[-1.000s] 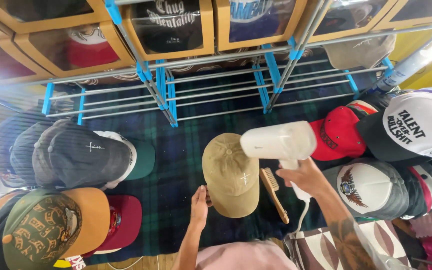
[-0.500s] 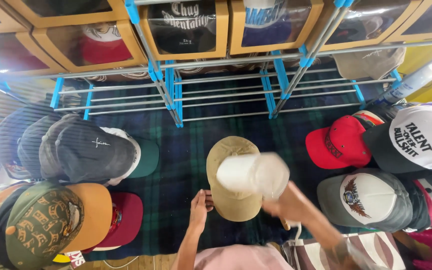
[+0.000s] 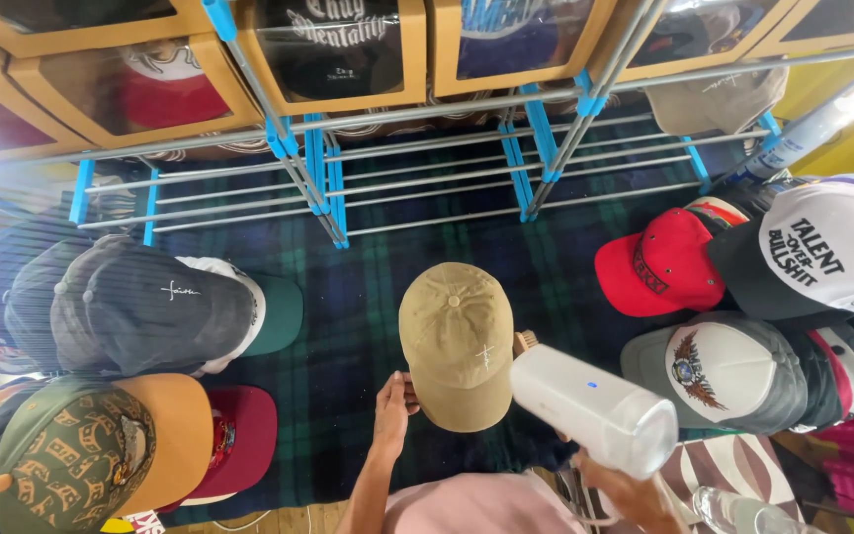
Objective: Cleaning and shaping baseball caps using a brush and a handheld steamer.
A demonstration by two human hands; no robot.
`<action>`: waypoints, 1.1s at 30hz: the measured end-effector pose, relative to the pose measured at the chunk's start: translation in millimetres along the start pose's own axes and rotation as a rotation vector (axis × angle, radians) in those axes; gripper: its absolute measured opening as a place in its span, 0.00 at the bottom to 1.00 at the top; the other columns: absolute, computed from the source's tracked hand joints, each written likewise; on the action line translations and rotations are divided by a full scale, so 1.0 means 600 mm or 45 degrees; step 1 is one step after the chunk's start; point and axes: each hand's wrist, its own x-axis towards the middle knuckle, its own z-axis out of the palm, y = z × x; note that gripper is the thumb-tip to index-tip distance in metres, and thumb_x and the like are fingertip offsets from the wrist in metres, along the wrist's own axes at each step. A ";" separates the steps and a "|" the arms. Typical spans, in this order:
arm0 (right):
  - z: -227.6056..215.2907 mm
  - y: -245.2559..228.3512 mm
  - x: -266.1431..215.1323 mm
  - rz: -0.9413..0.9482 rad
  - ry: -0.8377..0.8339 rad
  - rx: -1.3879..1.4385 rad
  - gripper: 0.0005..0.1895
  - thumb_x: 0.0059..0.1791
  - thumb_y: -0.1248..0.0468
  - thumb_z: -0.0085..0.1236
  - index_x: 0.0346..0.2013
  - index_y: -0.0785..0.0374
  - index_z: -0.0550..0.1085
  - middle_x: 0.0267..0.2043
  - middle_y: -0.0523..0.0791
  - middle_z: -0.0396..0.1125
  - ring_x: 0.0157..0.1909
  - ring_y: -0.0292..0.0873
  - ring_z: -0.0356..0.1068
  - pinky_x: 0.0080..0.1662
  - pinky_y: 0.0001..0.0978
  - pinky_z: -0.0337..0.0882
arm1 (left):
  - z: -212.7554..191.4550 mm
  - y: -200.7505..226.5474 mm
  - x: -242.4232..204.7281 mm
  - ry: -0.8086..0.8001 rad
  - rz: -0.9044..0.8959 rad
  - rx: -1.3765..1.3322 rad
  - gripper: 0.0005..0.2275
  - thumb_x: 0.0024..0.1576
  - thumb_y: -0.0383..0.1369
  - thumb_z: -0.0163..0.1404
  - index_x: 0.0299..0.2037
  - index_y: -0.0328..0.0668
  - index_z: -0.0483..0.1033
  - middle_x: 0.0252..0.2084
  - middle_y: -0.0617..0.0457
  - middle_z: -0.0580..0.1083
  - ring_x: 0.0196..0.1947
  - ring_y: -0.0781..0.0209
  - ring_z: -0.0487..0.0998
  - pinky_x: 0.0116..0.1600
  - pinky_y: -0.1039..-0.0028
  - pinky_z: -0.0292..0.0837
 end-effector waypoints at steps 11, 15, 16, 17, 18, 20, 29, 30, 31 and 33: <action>0.004 -0.126 0.125 -0.065 0.496 0.021 0.04 0.45 0.67 0.61 0.32 0.64 0.76 0.17 0.48 0.67 0.24 0.42 0.67 0.43 0.39 0.71 | 0.003 -0.006 -0.002 0.006 -0.015 0.023 0.20 0.68 0.46 0.35 0.37 0.45 0.79 0.29 0.58 0.74 0.29 0.66 0.72 0.37 0.74 0.68; 0.009 -0.142 0.185 0.184 0.659 -0.402 0.22 0.43 0.48 0.65 0.20 0.66 0.82 0.21 0.47 0.76 0.32 0.42 0.75 0.43 0.37 0.70 | 0.001 -0.013 -0.002 0.015 -0.015 0.069 0.20 0.68 0.47 0.35 0.35 0.46 0.78 0.28 0.58 0.73 0.29 0.67 0.72 0.37 0.74 0.68; 0.005 -0.120 0.211 0.183 0.661 -0.398 0.22 0.43 0.48 0.65 0.20 0.66 0.82 0.21 0.47 0.76 0.32 0.42 0.75 0.43 0.37 0.70 | 0.002 -0.013 -0.001 0.013 -0.012 0.072 0.20 0.68 0.47 0.35 0.35 0.46 0.78 0.28 0.58 0.73 0.29 0.67 0.72 0.37 0.74 0.68; 0.003 -0.098 0.235 0.038 0.670 -0.517 0.20 0.42 0.48 0.65 0.32 0.63 0.79 0.31 0.50 0.76 0.41 0.50 0.75 0.46 0.41 0.70 | 0.001 -0.014 -0.003 0.013 -0.018 0.074 0.20 0.68 0.47 0.36 0.32 0.46 0.75 0.26 0.58 0.72 0.28 0.67 0.72 0.37 0.74 0.68; 0.001 -0.076 0.259 -0.108 0.677 -0.634 0.25 0.41 0.47 0.66 0.44 0.60 0.76 0.41 0.53 0.76 0.50 0.59 0.74 0.48 0.46 0.70 | 0.000 -0.014 -0.006 0.014 -0.025 0.075 0.20 0.68 0.47 0.37 0.28 0.47 0.72 0.25 0.58 0.71 0.27 0.67 0.71 0.37 0.74 0.68; 0.014 -0.106 0.270 -0.017 0.591 -0.811 0.24 0.45 0.46 0.60 0.47 0.58 0.73 0.46 0.52 0.73 0.52 0.61 0.73 0.49 0.53 0.69 | 0.005 -0.007 -0.004 0.010 -0.024 0.098 0.20 0.68 0.47 0.36 0.29 0.46 0.73 0.25 0.58 0.71 0.28 0.67 0.71 0.38 0.73 0.69; 0.055 -0.019 0.374 -0.172 0.507 -1.290 0.22 0.52 0.48 0.56 0.45 0.63 0.64 0.46 0.52 0.65 0.44 0.62 0.71 0.37 0.62 0.71 | 0.000 -0.011 -0.022 -0.020 -0.032 0.187 0.21 0.67 0.50 0.36 0.32 0.46 0.73 0.28 0.58 0.74 0.31 0.67 0.74 0.39 0.75 0.71; 0.056 -0.004 0.391 -0.174 0.545 -1.322 0.23 0.51 0.47 0.57 0.46 0.62 0.65 0.48 0.52 0.66 0.46 0.61 0.72 0.38 0.62 0.72 | 0.001 -0.012 -0.022 -0.022 -0.036 0.177 0.20 0.67 0.49 0.36 0.32 0.46 0.74 0.29 0.57 0.75 0.31 0.67 0.74 0.38 0.76 0.70; 0.054 0.010 0.399 -0.175 0.542 -1.320 0.23 0.51 0.47 0.57 0.46 0.62 0.65 0.48 0.52 0.66 0.46 0.61 0.72 0.38 0.62 0.72 | 0.001 -0.014 -0.022 -0.019 -0.036 0.178 0.20 0.67 0.49 0.36 0.32 0.46 0.74 0.29 0.57 0.75 0.31 0.67 0.74 0.38 0.76 0.70; 0.051 0.034 0.418 -0.239 0.643 -1.429 0.26 0.49 0.45 0.60 0.46 0.61 0.65 0.45 0.50 0.67 0.43 0.59 0.73 0.36 0.59 0.73 | 0.002 -0.017 -0.021 -0.022 -0.041 0.180 0.20 0.67 0.48 0.36 0.32 0.45 0.73 0.28 0.57 0.74 0.30 0.67 0.75 0.38 0.76 0.71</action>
